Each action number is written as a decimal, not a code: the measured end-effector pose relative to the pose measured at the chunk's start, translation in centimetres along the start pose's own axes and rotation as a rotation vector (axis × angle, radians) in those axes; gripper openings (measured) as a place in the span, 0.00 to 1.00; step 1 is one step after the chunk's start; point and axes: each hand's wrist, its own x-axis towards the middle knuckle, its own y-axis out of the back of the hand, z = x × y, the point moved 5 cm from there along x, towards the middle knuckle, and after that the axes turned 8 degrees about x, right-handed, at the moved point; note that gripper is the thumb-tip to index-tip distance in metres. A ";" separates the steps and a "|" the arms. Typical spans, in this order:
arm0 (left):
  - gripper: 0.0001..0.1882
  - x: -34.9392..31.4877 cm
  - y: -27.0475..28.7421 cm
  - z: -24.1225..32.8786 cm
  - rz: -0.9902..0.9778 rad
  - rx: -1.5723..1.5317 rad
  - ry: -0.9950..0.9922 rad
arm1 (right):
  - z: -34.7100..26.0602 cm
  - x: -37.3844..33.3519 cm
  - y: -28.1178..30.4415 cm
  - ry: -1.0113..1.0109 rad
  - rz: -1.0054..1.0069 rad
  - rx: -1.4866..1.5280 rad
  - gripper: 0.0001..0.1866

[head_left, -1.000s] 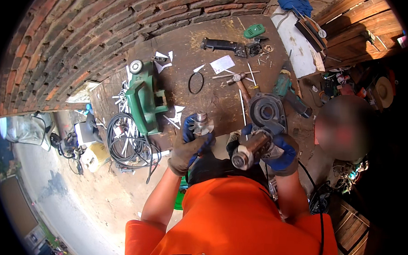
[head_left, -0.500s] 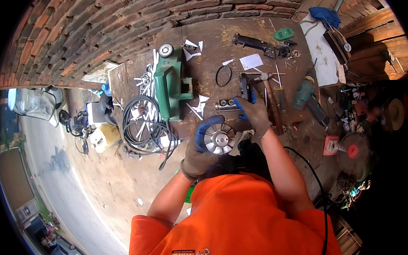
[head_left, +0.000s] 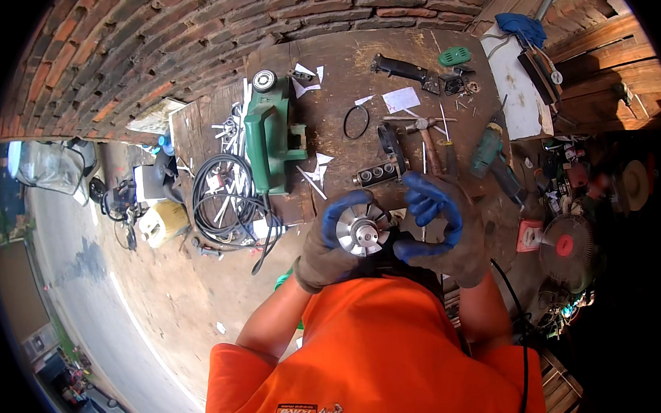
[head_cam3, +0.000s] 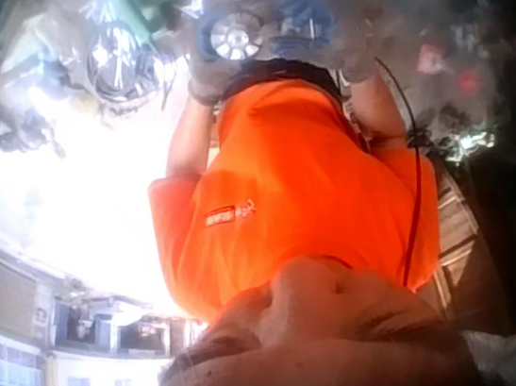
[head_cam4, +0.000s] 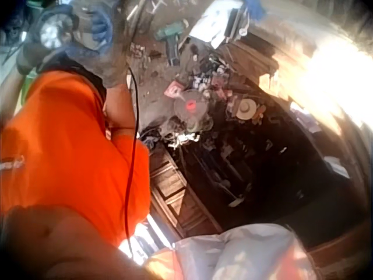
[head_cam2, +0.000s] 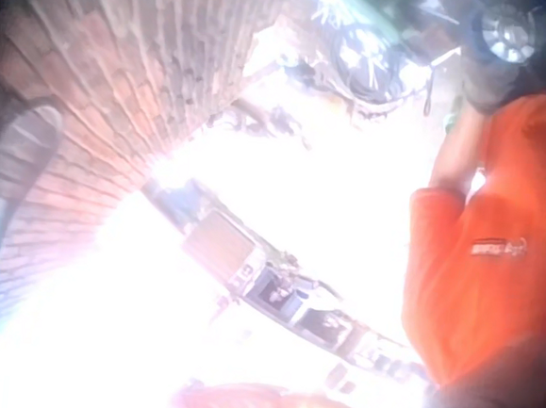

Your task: The person assembles a mechanical device on a cluttered workbench. They pick up a green motor housing and two cylindrical metal parts, then use a screwdriver to fasten components together. The person handles various small parts and tools while constructing the device.

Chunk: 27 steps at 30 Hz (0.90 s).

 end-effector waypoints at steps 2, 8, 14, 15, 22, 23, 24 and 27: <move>0.38 0.0 -0.2 -0.2 0.011 0.013 0.048 | -2.0 -1.1 -0.6 0.161 -0.039 -0.200 0.47; 0.38 0.7 -0.8 -0.5 0.005 -0.134 0.212 | -3.7 -1.9 -2.9 0.332 0.021 -0.622 0.35; 0.38 1.3 -1.1 -0.8 -0.054 0.035 0.096 | -3.8 -2.2 -2.6 0.366 -0.023 -0.737 0.32; 0.38 1.4 -1.1 -0.8 -0.072 0.119 0.058 | -3.9 -2.2 -2.6 0.363 -0.032 -0.745 0.31; 0.45 0.6 -0.9 -0.4 -0.014 0.150 0.243 | -3.6 -2.2 -1.2 0.288 -0.097 -0.617 0.31; 0.48 0.5 -1.1 -0.2 -0.005 0.085 0.273 | -3.5 -2.0 -0.8 0.253 -0.108 -0.577 0.32; 0.45 0.4 -1.2 -0.3 -0.015 0.054 0.263 | -3.2 -2.0 -0.5 0.218 -0.113 -0.510 0.32; 0.39 0.1 -1.3 -0.8 -0.030 -0.074 0.260 | -2.6 -1.9 0.0 0.178 -0.130 -0.264 0.33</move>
